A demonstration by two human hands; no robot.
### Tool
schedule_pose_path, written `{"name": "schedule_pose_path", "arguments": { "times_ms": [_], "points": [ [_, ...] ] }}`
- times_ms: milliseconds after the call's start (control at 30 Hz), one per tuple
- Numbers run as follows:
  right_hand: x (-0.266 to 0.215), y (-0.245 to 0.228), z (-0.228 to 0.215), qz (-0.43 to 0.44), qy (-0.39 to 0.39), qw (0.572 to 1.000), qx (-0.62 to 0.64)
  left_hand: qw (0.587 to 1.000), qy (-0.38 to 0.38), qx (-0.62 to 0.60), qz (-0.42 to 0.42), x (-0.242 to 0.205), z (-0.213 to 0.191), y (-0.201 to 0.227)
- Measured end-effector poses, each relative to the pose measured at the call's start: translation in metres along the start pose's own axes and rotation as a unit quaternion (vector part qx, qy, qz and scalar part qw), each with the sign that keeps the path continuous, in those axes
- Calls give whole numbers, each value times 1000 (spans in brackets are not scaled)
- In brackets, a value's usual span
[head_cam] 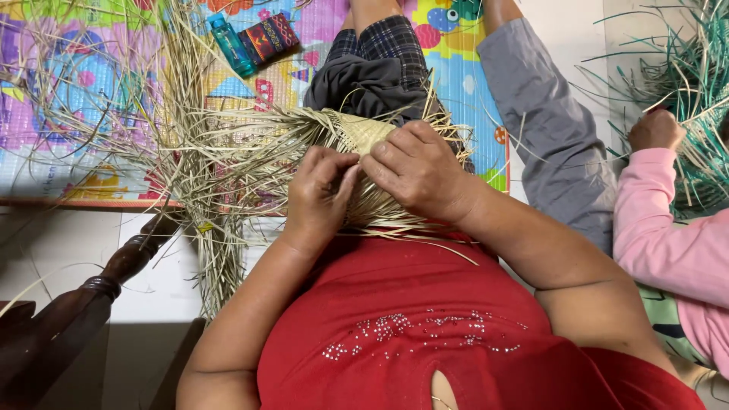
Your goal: Weaving a straw hat by hand while sitting on a floor mat
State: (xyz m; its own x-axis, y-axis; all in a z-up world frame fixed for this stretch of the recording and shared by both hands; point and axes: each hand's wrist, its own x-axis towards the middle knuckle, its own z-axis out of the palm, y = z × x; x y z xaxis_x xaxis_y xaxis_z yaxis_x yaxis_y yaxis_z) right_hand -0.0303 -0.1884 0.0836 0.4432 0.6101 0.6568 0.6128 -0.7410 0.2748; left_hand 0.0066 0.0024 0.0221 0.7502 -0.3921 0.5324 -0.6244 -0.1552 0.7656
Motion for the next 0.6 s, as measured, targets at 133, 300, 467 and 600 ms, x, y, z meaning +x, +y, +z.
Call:
{"name": "schedule_pose_path", "arguments": {
  "times_ms": [133, 300, 467, 600],
  "points": [
    [-7, -1, 9, 72, -17, 995, 74, 998, 17, 50, 22, 0, 5, -5],
    [-21, 5, 19, 211, -89, 946, 230, 999, 28, -22, -1, -4, 12, -9],
    [-32, 10, 25, 260, -138, 942, 161, 995, 55, -72, -48, -5, 15, -10],
    [-36, 11, 28, 295, -152, 927, 175, 994, 61, -69, -57, -8, 19, -10]
  ]
}}
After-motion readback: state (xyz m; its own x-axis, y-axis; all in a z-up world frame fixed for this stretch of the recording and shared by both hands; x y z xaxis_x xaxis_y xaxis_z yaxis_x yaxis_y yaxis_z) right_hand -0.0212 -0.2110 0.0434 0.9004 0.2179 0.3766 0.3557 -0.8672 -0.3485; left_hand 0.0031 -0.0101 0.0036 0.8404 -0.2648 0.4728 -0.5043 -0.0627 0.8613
